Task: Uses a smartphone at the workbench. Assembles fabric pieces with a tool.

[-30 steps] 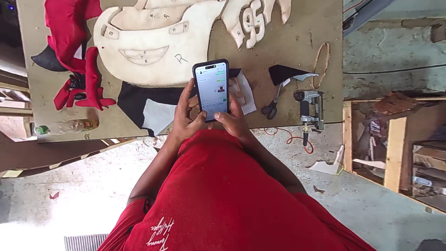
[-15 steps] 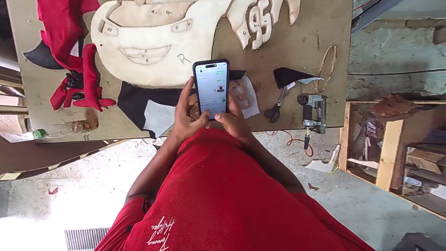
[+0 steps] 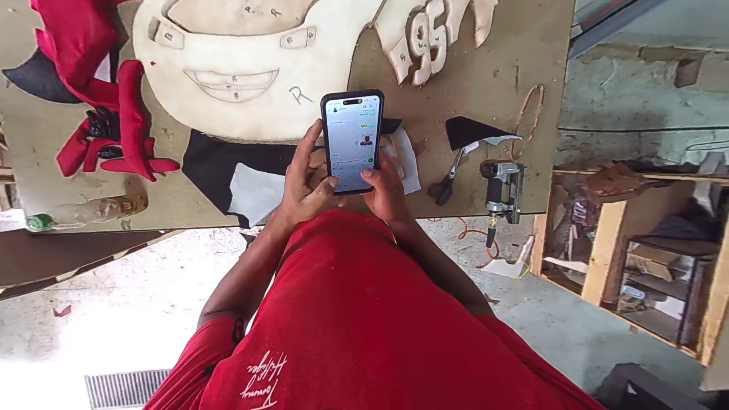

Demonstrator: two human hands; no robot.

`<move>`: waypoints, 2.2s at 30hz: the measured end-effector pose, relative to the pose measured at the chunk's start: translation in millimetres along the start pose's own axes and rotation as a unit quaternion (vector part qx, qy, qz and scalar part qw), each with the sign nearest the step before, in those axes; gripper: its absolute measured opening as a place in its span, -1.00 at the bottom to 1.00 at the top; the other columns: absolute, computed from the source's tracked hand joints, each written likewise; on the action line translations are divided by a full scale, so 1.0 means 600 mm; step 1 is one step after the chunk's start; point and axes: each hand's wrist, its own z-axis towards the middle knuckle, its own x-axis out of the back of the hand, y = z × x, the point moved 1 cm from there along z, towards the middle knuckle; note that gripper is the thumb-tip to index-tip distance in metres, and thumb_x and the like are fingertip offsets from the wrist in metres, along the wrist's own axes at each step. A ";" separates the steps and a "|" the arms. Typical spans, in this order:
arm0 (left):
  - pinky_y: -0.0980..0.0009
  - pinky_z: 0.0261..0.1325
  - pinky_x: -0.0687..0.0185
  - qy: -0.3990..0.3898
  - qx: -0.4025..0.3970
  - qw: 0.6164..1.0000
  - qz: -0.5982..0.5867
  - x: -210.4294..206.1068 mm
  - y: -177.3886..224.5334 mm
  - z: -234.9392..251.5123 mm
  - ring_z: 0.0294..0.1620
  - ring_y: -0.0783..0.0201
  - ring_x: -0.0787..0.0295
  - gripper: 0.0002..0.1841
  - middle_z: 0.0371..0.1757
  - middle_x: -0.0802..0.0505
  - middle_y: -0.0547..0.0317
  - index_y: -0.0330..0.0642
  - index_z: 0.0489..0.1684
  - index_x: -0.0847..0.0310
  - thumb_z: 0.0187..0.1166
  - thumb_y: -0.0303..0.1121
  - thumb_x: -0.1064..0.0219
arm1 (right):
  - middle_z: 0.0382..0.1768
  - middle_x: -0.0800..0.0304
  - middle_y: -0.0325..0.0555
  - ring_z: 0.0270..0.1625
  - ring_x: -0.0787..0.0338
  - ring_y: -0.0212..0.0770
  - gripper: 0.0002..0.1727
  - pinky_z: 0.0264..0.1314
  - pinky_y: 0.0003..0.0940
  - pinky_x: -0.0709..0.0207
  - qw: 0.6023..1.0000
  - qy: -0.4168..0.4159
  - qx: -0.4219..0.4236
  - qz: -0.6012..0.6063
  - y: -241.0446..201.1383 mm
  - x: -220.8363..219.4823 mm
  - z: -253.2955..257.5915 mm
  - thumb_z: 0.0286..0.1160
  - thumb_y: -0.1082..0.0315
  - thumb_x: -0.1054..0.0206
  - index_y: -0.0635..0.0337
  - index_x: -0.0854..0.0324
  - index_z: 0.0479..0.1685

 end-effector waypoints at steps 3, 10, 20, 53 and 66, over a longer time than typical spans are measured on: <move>0.25 0.00 -0.89 0.005 -0.005 1.000 0.002 -0.001 0.007 -0.008 -0.06 0.24 -0.88 -0.12 0.11 -0.87 0.05 -0.15 0.90 0.27 0.65 -0.28 -0.30 | 0.12 -0.80 0.01 0.02 -0.88 -0.10 -0.54 -0.02 -0.07 -0.85 1.000 -0.026 0.009 0.003 -0.005 -0.007 -0.004 0.64 0.41 -0.09 0.16 -0.37 0.54; 0.28 0.03 -0.87 0.017 -0.031 0.999 0.036 -0.015 0.025 -0.039 -0.07 0.29 -0.88 -0.16 0.06 -0.89 0.08 -0.16 0.90 0.24 0.69 -0.25 -0.27 | 0.10 -0.78 0.12 -0.09 -0.90 -0.01 -0.40 -0.11 -0.05 -0.88 0.997 -0.072 0.007 0.001 -0.017 -0.021 -0.040 0.45 0.58 -0.23 0.26 -0.25 0.55; 0.24 0.19 -0.81 0.030 -0.023 0.998 0.049 -0.029 0.036 -0.090 0.00 0.26 -0.87 -0.14 0.08 -0.89 0.05 -0.10 0.91 0.20 0.67 -0.17 -0.29 | 0.20 -0.74 0.09 0.07 -0.86 -0.02 -0.47 -0.04 -0.02 -0.85 0.996 -0.083 0.011 0.032 -0.001 -0.028 -0.084 0.63 0.45 0.01 0.26 -0.23 0.61; 0.23 0.17 -0.84 -0.004 0.000 0.999 0.041 0.027 0.039 -0.094 0.00 0.27 -0.87 -0.09 0.08 -0.88 0.08 -0.15 0.90 0.22 0.57 -0.37 -0.35 | 0.12 -0.79 0.05 -0.01 -0.90 -0.06 -0.40 -0.02 -0.05 -0.87 0.998 -0.052 0.004 0.021 0.032 -0.074 -0.079 0.46 0.60 -0.15 0.25 -0.22 0.57; 0.19 0.24 -0.82 0.014 -0.005 0.999 0.044 0.015 0.031 -0.091 0.06 0.23 -0.87 -0.08 0.14 -0.87 0.04 -0.14 0.90 0.23 0.58 -0.29 -0.36 | 0.03 -0.83 0.02 -0.14 -0.91 -0.10 -0.41 -0.18 -0.15 -0.89 1.000 -0.010 0.007 -0.008 0.028 -0.069 -0.065 0.48 0.45 -0.38 0.25 -0.29 0.51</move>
